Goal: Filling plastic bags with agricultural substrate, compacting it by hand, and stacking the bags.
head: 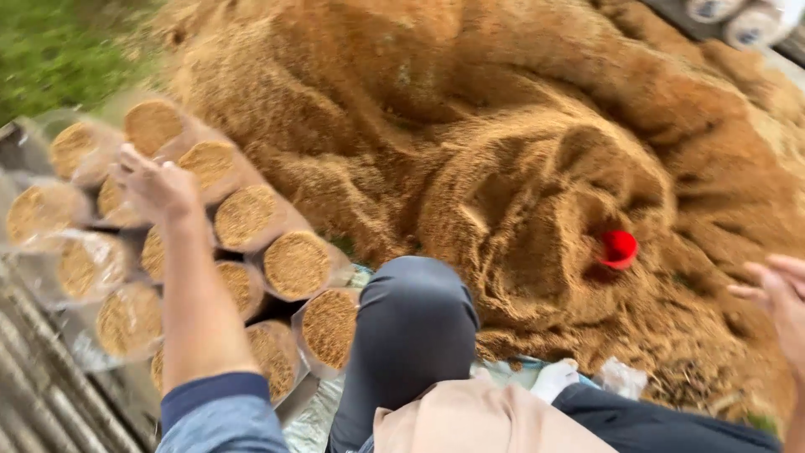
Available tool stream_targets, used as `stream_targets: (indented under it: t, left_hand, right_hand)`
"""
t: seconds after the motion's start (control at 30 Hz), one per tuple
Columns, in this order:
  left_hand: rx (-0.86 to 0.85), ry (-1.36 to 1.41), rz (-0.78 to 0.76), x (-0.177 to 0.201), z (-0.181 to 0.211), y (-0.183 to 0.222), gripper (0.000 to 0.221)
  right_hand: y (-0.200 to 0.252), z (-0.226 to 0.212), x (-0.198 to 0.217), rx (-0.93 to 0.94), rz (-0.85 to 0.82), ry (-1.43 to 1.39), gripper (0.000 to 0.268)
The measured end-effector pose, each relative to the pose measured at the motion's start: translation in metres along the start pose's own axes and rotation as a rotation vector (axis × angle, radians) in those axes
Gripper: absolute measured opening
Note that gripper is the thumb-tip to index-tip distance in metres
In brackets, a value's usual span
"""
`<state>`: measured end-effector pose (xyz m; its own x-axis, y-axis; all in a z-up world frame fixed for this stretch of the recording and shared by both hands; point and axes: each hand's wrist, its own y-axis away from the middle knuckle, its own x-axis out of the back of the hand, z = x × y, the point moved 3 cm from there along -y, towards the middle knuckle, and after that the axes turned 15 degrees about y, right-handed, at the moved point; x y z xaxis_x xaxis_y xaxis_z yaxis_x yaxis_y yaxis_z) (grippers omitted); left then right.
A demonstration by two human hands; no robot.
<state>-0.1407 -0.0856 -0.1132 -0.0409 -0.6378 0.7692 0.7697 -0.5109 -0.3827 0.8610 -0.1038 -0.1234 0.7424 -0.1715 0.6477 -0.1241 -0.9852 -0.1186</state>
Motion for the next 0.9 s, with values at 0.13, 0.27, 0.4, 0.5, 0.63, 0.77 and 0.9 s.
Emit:
stream_targets:
  t: [0.13,0.27,0.4,0.5,0.63,0.77,0.9]
  left_hand:
    - [-0.483,0.505,0.038,0.002,0.089,0.003,0.048]
    - [-0.764,0.378,-0.291,0.058,0.267,0.066,0.031]
    - [-1.049,0.554,-0.581,0.098,0.385,0.185,0.069]
    - [-1.162,0.61,-0.808,0.153,0.457,0.276,0.07]
    - [-1.422,0.537,-0.782,0.116,0.488,0.388,0.063]
    - [-1.234,0.861,-0.929,0.036,0.475,0.422,0.058]
    - [-0.098,1.186,-1.583,-0.055,0.436,0.447,0.078]
  right_hand:
    - [0.025,-0.15,-0.017,-0.095,0.187,0.117,0.007]
    - [0.021,-0.213,-0.055,-0.196,0.111,0.559,0.027]
    - [0.026,-0.247,-0.115,-0.1,0.083,0.188,0.029]
    - [0.036,-0.253,-0.149,-0.52,0.057,-0.237,0.046]
    - [0.035,-0.303,-0.147,0.243,-0.299,-0.79,0.121]
    - [0.019,-0.306,-0.115,-0.154,-0.078,-1.107,0.087]
    - [0.054,-0.386,-0.068,0.38,0.473,-1.032,0.061]
